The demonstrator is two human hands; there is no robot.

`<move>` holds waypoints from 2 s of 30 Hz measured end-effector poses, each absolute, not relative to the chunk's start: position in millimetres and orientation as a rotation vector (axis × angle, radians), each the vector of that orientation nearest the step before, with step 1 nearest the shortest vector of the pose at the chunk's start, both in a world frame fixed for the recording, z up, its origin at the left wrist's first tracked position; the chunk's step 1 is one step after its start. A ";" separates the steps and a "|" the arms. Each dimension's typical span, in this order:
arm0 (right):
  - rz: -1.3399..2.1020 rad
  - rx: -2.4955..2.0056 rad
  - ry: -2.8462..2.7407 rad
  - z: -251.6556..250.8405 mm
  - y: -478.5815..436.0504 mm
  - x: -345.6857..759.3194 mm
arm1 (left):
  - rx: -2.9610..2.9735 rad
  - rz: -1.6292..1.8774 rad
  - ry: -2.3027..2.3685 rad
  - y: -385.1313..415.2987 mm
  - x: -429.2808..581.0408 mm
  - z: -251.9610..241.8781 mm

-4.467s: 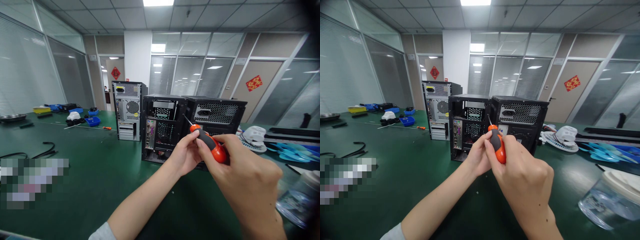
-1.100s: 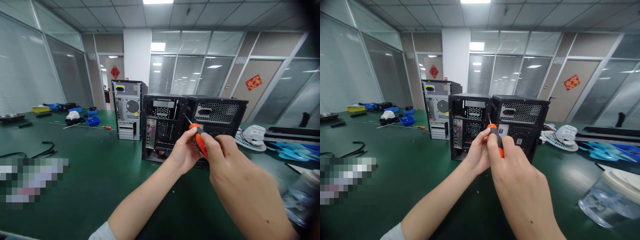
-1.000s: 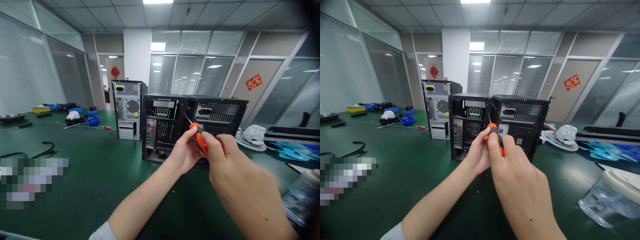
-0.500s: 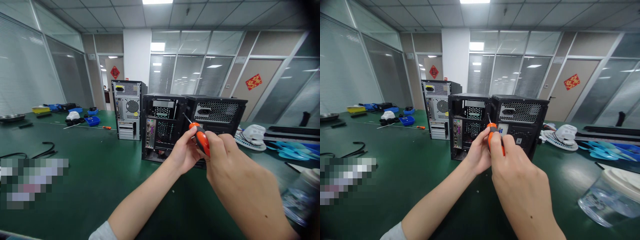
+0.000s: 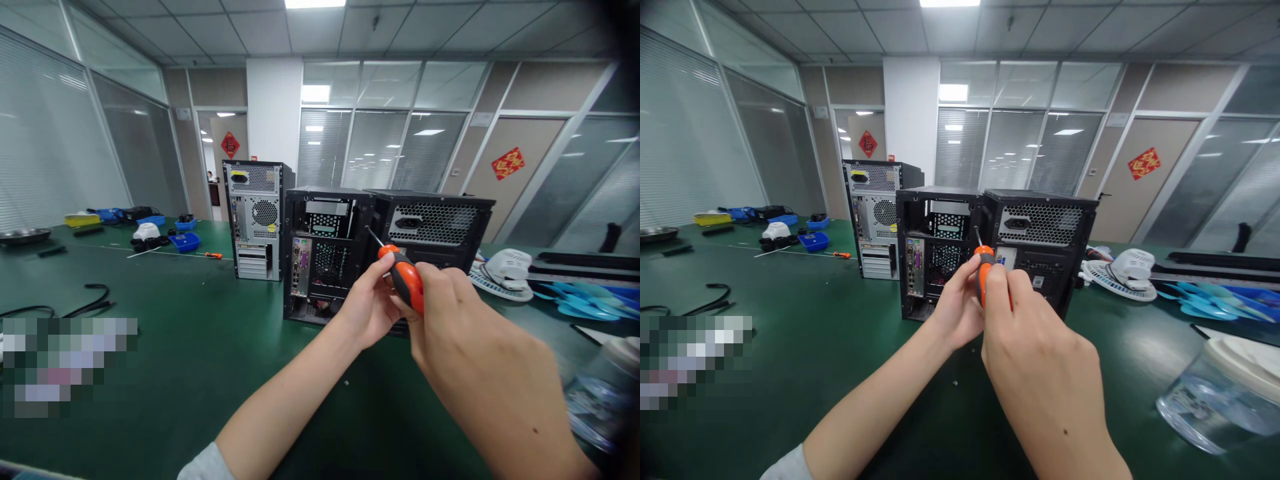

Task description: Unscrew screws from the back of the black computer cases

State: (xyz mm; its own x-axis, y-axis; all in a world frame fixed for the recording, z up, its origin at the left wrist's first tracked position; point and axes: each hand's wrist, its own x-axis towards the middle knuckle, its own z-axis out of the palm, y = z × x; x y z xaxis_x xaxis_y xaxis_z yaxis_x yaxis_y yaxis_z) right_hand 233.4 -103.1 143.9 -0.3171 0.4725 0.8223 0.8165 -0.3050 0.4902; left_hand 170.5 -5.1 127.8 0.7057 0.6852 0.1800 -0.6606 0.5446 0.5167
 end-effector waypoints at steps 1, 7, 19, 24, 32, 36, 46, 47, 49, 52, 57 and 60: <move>-1.657 -1.623 -1.641 143.8 -102.9 233.7 | 0.590 0.800 0.043 -5.1 170.7 127.7; -1.688 -1.579 -1.644 143.8 -101.1 235.6 | 0.586 0.800 0.048 -5.2 171.7 128.5; -1.671 -1.566 -1.607 142.1 -100.3 235.6 | 0.585 0.786 0.035 -3.1 172.9 124.9; -1.682 -1.526 -1.597 141.6 -96.8 238.1 | 0.569 0.783 -0.031 0.4 173.9 121.6; -1.650 -1.516 -1.594 140.8 -93.5 239.9 | 0.558 0.814 -0.035 4.4 178.8 117.8; -1.651 -1.506 -1.585 140.6 -93.6 240.2 | 0.560 0.819 -0.031 4.8 179.4 117.2; -1.636 -1.484 -1.580 138.8 -91.9 242.1 | 0.563 0.812 -0.033 4.6 179.4 118.1; -1.630 -1.485 -1.574 138.6 -91.9 242.0 | 0.563 0.809 -0.034 4.5 179.4 118.1; -1.615 -1.488 -1.567 138.2 -91.9 241.6 | 0.568 0.805 -0.033 4.4 179.1 117.8; -1.589 -1.471 -1.584 138.2 -91.5 240.6 | 0.575 0.801 -0.035 4.5 178.7 117.2; -1.547 -1.483 -1.560 139.7 -89.6 237.9 | 0.579 0.790 -0.059 4.7 178.2 117.0; -1.552 -1.469 -1.547 140.4 -89.1 237.5 | 0.574 0.790 -0.074 4.4 177.9 117.2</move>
